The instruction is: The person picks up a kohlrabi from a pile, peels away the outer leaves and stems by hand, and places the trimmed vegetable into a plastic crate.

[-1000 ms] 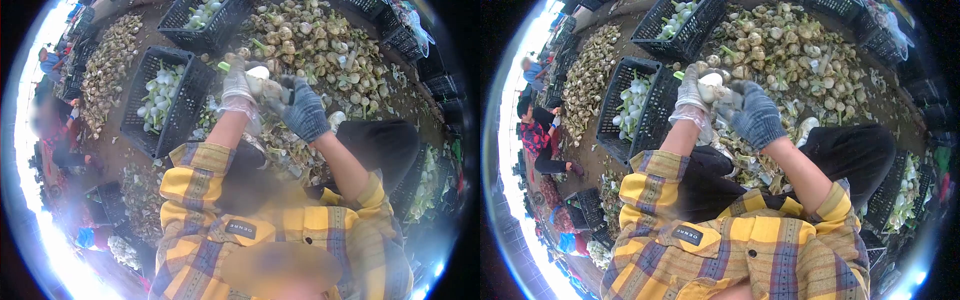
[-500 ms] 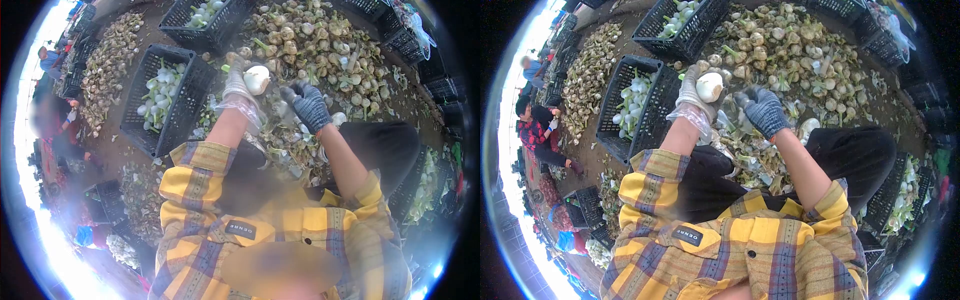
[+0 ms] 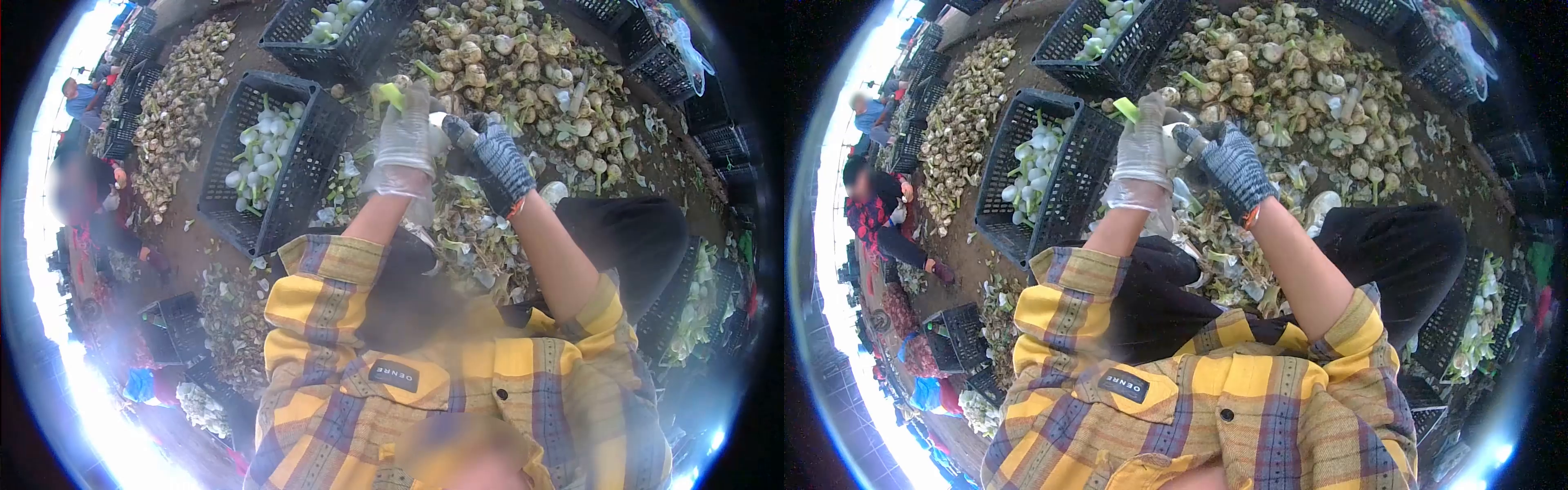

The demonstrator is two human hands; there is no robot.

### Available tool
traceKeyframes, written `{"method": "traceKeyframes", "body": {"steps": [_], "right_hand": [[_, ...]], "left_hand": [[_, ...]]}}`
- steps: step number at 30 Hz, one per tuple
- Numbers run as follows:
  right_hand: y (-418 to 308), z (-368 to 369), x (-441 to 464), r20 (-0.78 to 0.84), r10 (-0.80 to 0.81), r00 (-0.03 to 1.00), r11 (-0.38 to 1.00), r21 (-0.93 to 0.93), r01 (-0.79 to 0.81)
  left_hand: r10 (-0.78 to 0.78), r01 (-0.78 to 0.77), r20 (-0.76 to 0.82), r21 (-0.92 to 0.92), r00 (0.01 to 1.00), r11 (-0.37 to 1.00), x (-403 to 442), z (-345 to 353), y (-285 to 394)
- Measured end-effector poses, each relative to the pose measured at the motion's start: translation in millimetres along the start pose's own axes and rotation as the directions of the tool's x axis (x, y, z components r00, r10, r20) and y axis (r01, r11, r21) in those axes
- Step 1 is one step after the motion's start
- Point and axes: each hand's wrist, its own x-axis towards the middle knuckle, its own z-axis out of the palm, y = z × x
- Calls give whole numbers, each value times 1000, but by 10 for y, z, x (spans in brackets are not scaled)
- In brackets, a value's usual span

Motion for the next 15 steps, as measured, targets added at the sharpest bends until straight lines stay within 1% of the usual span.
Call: {"method": "traceKeyframes", "body": {"steps": [2, 5, 8, 11, 14, 15], "right_hand": [[49, -13, 45, 74, 37, 997, 998, 52, -41], [88, -72, 0, 161, 36, 986, 978, 198, -68], [66, -95, -72, 238, -27, 971, 936, 348, -59], [-31, -53, -51, 157, 77, 985, 971, 214, -110], [95, -54, -29, 146, 2, 989, 948, 315, -48], [153, -76, -1, 122, -13, 992, 958, 286, -23]], "left_hand": [[48, -47, 24, -56, 999, 997, -38, 17, -19], [20, -19, 6, -69, 1000, 997, -28, 7, -36], [3, -3, 0, -103, 1000, 995, -31, 32, -18], [65, -64, 8, -82, 998, 995, -17, 54, -60], [12, -12, -26, 7, 1000, 1000, -26, 13, 12], [-47, 45, -54, -26, 997, 999, -1, 0, 10]]}}
